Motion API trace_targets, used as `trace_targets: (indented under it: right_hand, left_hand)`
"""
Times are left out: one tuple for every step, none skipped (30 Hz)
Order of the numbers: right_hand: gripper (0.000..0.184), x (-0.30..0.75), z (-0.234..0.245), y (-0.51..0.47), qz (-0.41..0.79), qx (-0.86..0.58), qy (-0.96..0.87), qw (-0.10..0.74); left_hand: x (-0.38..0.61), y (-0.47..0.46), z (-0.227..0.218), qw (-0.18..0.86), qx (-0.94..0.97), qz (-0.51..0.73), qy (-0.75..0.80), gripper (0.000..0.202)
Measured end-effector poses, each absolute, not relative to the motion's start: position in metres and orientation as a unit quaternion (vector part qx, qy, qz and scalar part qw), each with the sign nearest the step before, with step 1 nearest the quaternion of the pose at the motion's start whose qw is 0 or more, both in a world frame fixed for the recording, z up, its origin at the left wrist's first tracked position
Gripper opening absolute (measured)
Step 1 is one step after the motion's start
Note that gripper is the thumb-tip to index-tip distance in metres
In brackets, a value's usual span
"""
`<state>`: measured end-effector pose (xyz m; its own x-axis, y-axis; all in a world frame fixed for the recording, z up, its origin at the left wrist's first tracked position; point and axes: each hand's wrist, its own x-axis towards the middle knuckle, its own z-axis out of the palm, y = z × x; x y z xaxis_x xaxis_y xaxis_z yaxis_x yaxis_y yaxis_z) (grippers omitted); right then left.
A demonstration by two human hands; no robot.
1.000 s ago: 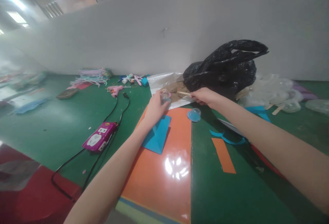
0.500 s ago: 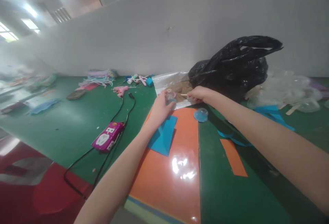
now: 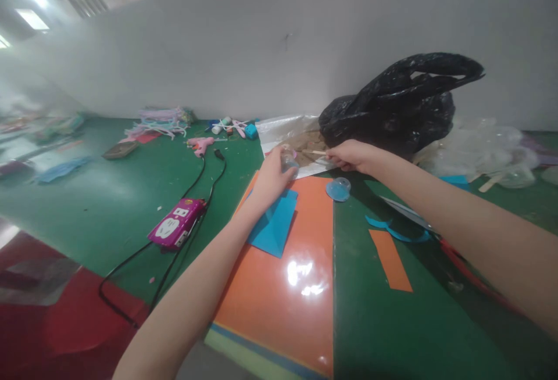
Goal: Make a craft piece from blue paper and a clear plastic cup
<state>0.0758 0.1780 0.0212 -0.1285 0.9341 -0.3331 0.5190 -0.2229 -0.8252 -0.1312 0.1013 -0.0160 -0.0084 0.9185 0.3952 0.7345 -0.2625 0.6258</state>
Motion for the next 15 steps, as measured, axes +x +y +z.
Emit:
trace_targets:
  right_hand:
    - [0.032,0.078,0.023,0.177,0.478,-0.618,-0.583,0.222]
    - [0.033,0.080,0.024,0.176,0.483,-0.615,-0.582,0.224]
    - [0.034,0.081,0.025,0.175,0.487,-0.613,-0.581,0.225]
    - [0.035,0.083,0.026,0.175,0.490,-0.611,-0.579,0.225]
    - [0.036,0.084,0.027,0.174,0.494,-0.610,-0.578,0.224]
    - [0.037,0.085,0.027,0.174,0.496,-0.609,-0.577,0.223]
    - [0.037,0.086,0.026,0.174,0.498,-0.609,-0.576,0.222]
    - [0.038,0.086,0.026,0.174,0.500,-0.608,-0.575,0.221]
    - [0.039,0.087,0.026,0.173,0.502,-0.607,-0.575,0.220]
    - [0.039,0.088,0.025,0.172,0.504,-0.606,-0.575,0.219]
    - [0.040,0.088,0.025,0.171,0.507,-0.604,-0.576,0.218]
    - [0.040,0.089,0.026,0.169,0.509,-0.601,-0.576,0.217]
    - [0.040,0.089,0.027,0.167,0.513,-0.597,-0.578,0.215]
    - [0.041,0.089,0.028,0.164,0.517,-0.592,-0.580,0.213]
    - [0.041,0.089,0.030,0.161,0.522,-0.587,-0.582,0.210]
  left_hand:
    - [-0.131,0.102,-0.016,0.122,0.695,0.385,0.595,0.035]
    - [-0.131,0.102,-0.016,0.124,0.694,0.384,0.596,0.035]
    - [-0.131,0.103,-0.016,0.125,0.694,0.384,0.596,0.034]
    - [-0.132,0.103,-0.016,0.123,0.694,0.384,0.597,0.034]
    - [-0.132,0.103,-0.016,0.121,0.693,0.385,0.597,0.034]
    - [-0.133,0.103,-0.016,0.120,0.693,0.385,0.598,0.034]
    - [-0.133,0.103,-0.016,0.119,0.692,0.385,0.599,0.035]
    - [-0.134,0.103,-0.016,0.118,0.692,0.386,0.599,0.035]
    - [-0.135,0.103,-0.016,0.118,0.691,0.387,0.598,0.035]
    - [-0.135,0.103,-0.016,0.119,0.691,0.388,0.598,0.036]
    - [-0.135,0.103,-0.017,0.119,0.691,0.388,0.598,0.036]
    - [-0.136,0.103,-0.017,0.118,0.692,0.387,0.599,0.037]
    - [-0.136,0.103,-0.017,0.116,0.691,0.384,0.601,0.037]
    - [-0.135,0.103,-0.018,0.115,0.690,0.381,0.604,0.037]
    - [-0.135,0.103,-0.018,0.115,0.690,0.378,0.607,0.037]
